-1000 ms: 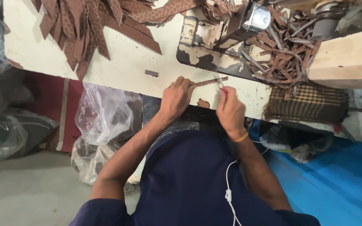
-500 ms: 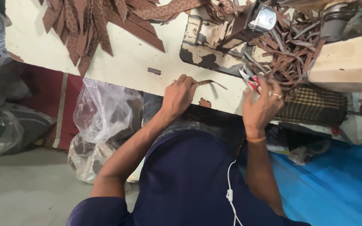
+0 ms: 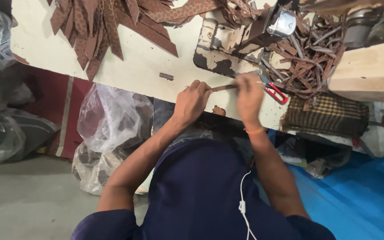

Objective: Prepare and process leather straps for shoe assembly using a specialized industrial machine and hand tools.

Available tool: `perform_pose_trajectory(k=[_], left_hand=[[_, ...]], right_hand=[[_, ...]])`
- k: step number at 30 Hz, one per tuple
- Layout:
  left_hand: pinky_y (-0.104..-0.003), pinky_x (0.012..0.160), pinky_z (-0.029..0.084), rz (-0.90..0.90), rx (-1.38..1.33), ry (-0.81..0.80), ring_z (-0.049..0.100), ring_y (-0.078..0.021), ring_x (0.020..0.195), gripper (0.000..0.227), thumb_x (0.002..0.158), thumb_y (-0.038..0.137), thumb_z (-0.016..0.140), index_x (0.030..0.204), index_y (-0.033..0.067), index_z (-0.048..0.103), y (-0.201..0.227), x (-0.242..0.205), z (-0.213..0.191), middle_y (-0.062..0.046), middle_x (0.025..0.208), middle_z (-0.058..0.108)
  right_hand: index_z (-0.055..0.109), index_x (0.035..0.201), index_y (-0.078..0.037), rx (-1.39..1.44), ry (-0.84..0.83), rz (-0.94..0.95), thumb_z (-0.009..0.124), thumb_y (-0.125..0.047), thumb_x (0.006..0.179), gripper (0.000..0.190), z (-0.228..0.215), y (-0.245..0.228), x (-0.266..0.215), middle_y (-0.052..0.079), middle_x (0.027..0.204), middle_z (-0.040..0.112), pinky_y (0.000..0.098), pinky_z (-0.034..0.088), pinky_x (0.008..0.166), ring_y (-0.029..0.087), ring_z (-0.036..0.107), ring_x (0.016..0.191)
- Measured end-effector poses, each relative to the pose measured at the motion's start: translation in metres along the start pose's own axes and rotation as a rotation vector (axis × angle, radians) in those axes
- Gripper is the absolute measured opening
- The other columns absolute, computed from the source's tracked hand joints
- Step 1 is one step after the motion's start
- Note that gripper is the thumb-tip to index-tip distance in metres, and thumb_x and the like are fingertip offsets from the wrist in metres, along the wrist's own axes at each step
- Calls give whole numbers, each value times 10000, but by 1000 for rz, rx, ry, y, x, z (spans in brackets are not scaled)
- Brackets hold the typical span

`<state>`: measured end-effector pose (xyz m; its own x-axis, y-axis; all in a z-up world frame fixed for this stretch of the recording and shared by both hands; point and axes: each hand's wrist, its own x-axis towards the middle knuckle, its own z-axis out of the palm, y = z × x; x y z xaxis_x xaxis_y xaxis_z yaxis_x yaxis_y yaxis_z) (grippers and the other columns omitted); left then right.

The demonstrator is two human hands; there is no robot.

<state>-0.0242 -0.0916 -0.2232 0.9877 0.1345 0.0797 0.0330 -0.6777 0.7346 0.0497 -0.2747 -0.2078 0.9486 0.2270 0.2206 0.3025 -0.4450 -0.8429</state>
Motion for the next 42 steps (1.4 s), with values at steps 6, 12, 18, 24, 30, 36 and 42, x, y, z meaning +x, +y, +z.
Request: perform_pose_trajectory(k=[6,12,18,24,30,36,42], left_hand=[[-480,684,543,11,-26,23,668,-391,794,168,972,207,665,1029,49,656,6,1,-8,-156,950,670],[-417,691,573,-167,-353,-43,709,-281,780,196,970,166,664,1110,29,661,2,0,-2,-146,914,729],[-356,740,571,-247,-462,-83,692,-166,779,197,981,181,669,1110,42,719,-54,33,-33,-94,887,746],[-490,788,475,1,191,908,636,-378,878,278,949,207,790,1009,-3,618,-132,153,-194,-187,946,661],[-282,561,432,88,-458,460,610,-111,628,217,1121,57,590,918,-19,579,23,112,-240,-92,733,608],[-285,693,574,-120,-952,-186,661,-129,800,217,1078,107,649,1239,-34,686,74,30,-89,-90,1078,613],[-275,595,638,-394,-1182,-322,671,-102,719,385,954,140,671,1310,22,583,69,31,-38,-61,924,630]], right_hand=[[650,1062,-31,519,224,401,561,-162,1127,172,-63,5,-3,75,937,675,329,497,804,182,644,849],[679,1224,-8,-529,-238,-533,692,-14,775,450,-33,-103,-3,189,1171,763,526,413,1063,420,702,1143],[707,1158,-14,28,-248,122,655,-74,1009,169,-12,-70,-25,124,963,769,328,600,802,188,767,867],[647,1137,50,594,-140,521,589,-137,1056,212,-19,-48,-28,95,959,717,282,560,717,167,693,767],[665,1155,37,676,-42,668,632,-109,1003,213,-21,-47,-24,80,884,657,285,534,680,173,676,728],[647,1181,4,953,-54,654,646,-105,1011,202,-13,-20,-41,62,907,655,299,512,663,165,648,765],[669,1184,40,793,-81,508,620,-97,1039,206,-27,-72,-34,55,966,680,263,479,714,123,626,840]])
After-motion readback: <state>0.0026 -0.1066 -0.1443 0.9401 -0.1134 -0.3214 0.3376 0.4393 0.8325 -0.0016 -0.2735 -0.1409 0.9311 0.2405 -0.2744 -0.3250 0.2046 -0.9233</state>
